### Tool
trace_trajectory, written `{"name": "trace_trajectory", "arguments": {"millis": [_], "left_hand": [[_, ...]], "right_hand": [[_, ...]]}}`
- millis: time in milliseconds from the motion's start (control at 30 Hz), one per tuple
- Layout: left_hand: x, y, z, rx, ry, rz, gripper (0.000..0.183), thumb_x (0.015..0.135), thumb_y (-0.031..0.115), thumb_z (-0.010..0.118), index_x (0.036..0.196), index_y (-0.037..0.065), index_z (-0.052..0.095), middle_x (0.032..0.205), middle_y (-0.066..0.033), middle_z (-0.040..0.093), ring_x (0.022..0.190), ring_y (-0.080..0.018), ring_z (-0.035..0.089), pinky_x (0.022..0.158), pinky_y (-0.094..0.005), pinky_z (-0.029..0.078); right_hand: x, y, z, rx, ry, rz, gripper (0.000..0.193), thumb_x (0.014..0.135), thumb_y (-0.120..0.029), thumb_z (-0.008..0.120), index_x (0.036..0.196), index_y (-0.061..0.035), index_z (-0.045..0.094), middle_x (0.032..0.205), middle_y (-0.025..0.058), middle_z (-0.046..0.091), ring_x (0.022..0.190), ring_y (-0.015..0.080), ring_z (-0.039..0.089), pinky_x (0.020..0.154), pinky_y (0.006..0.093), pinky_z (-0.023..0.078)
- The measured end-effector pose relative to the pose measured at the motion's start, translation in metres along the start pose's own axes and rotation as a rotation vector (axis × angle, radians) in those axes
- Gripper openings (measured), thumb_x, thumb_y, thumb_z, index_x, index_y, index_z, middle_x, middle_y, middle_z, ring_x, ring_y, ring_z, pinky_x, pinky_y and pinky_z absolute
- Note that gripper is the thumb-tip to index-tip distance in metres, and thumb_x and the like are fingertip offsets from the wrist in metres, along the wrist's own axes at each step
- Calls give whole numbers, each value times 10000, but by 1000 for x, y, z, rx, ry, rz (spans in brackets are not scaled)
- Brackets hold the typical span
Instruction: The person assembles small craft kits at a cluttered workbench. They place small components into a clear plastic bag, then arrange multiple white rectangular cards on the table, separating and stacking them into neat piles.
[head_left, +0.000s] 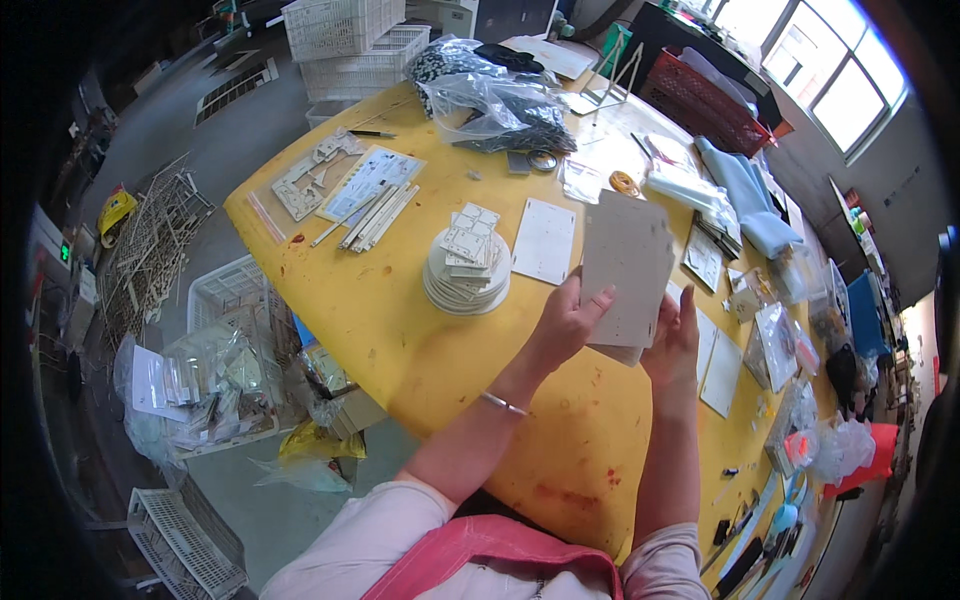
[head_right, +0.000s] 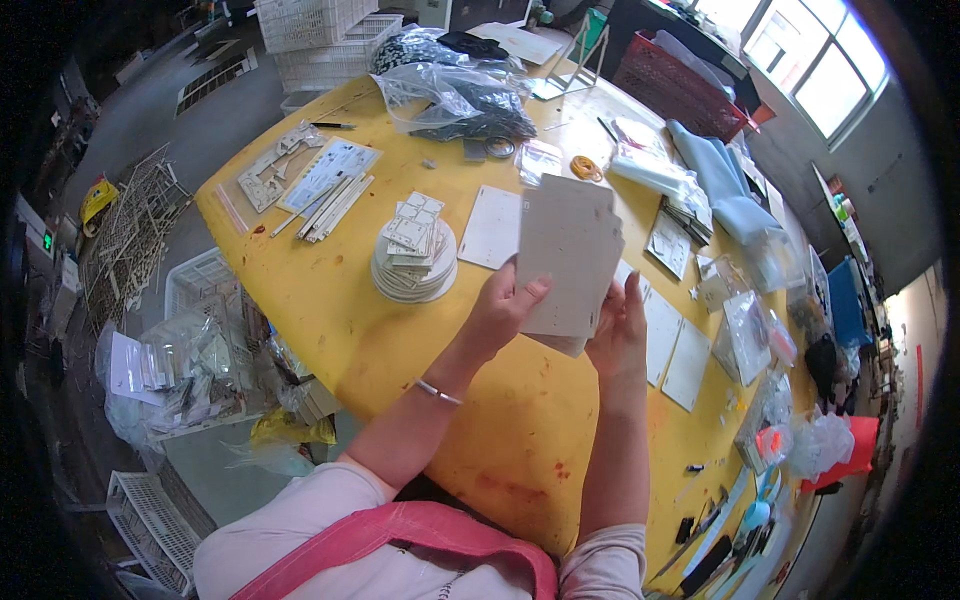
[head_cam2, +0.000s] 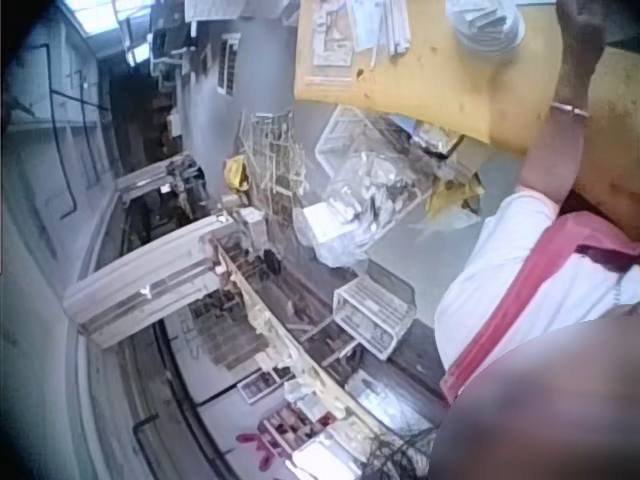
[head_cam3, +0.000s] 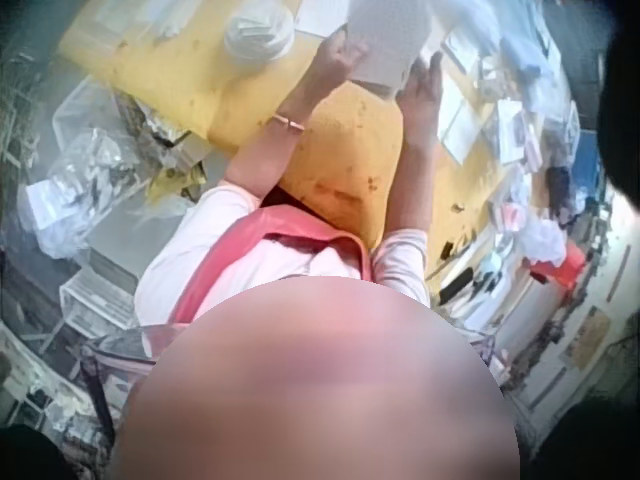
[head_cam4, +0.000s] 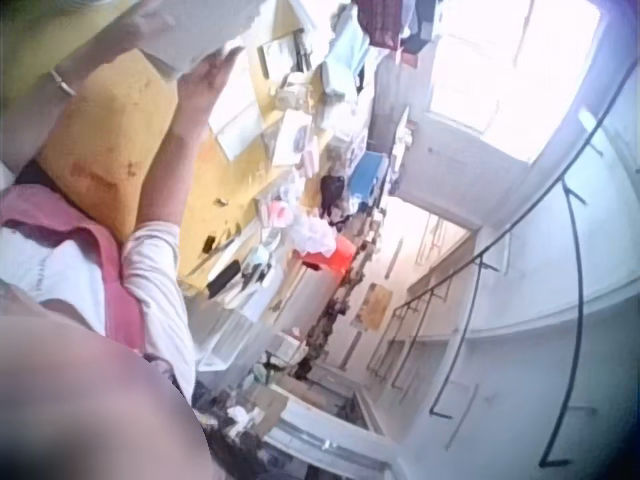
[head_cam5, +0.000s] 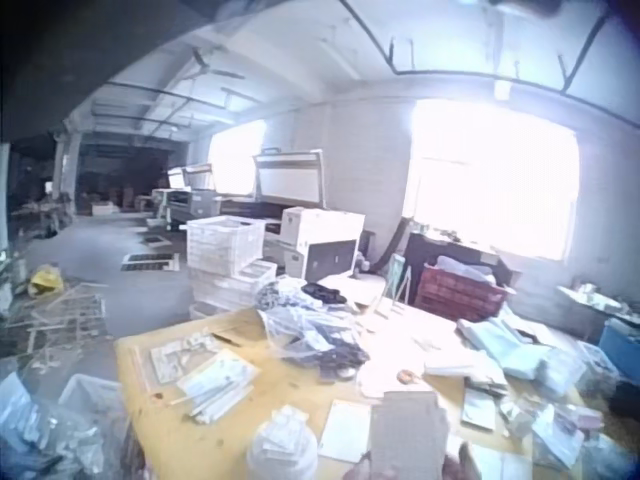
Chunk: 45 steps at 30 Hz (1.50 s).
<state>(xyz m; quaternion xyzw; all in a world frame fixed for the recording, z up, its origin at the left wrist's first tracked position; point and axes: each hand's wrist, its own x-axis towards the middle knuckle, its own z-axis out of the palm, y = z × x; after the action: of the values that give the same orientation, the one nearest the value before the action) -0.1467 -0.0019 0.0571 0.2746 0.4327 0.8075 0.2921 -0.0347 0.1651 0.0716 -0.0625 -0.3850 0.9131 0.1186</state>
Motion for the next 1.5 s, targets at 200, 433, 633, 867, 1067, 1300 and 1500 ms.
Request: {"name": "trace_trajectory", "arguments": {"millis": [200, 433, 633, 867, 1067, 1300, 1500], "left_hand": [[-41, 33, -25, 1028, -21, 581, 520, 953, 331, 748, 1307, -28, 619, 1194, -196, 671, 1064, -328, 671, 972, -417, 529], [55, 106, -179, 1014, 246, -49, 701, 949, 409, 761, 1426, -51, 534, 1341, -168, 637, 1243, -208, 609, 1047, -369, 476], [57, 84, -203, 611, -55, -409, 605, 928, 399, 791, 1337, -7, 608, 1205, -66, 701, 1100, -125, 656, 985, -279, 500], [-19, 61, -159, 491, -112, -371, 480, 935, 336, 790, 1254, 9, 643, 1147, -60, 705, 1036, -120, 664, 923, -292, 532], [-93, 39, -99, 593, -179, -377, 617, 933, 386, 788, 1337, -33, 581, 1204, -120, 684, 1110, -192, 651, 978, -340, 517], [-75, 68, -63, 926, -40, -111, 702, 957, 387, 752, 1429, -66, 499, 1359, -226, 615, 1229, -275, 623, 1049, -390, 492], [-16, 26, 11, 1097, -361, -280, 723, 935, 381, 787, 1425, -71, 505, 1300, -190, 635, 1174, -274, 642, 970, -394, 546]], "right_hand": [[-117, 18, 9, -392, 533, -231, 454, 992, -237, 633, 1354, 28, 565, 1268, 119, 678, 1153, 208, 670, 987, 359, 547], [-179, 40, -23, -77, 382, -196, 478, 996, -219, 594, 1383, 53, 522, 1264, 142, 664, 1122, 233, 678, 967, 374, 558], [-178, 61, -25, -78, 465, -202, 491, 1004, -221, 573, 1400, 59, 499, 1274, 150, 656, 1133, 240, 674, 982, 381, 552], [-161, 68, -15, -46, 363, -211, 506, 1025, -250, 559, 1414, 64, 486, 1300, 173, 648, 1160, 271, 672, 1010, 419, 546], [-126, 69, 3, 49, 352, -175, 498, 1046, -283, 539, 1419, 45, 497, 1289, 155, 658, 1142, 277, 678, 1020, 448, 549], [-101, 78, -28, 66, 403, -311, 401, 1013, -233, 682, 1308, 14, 571, 1208, 110, 684, 1070, 214, 690, 944, 383, 590], [-93, 89, -23, -8, 494, -449, 391, 1026, -229, 689, 1298, 22, 564, 1197, 118, 685, 1031, 189, 690, 910, 345, 587]]}}
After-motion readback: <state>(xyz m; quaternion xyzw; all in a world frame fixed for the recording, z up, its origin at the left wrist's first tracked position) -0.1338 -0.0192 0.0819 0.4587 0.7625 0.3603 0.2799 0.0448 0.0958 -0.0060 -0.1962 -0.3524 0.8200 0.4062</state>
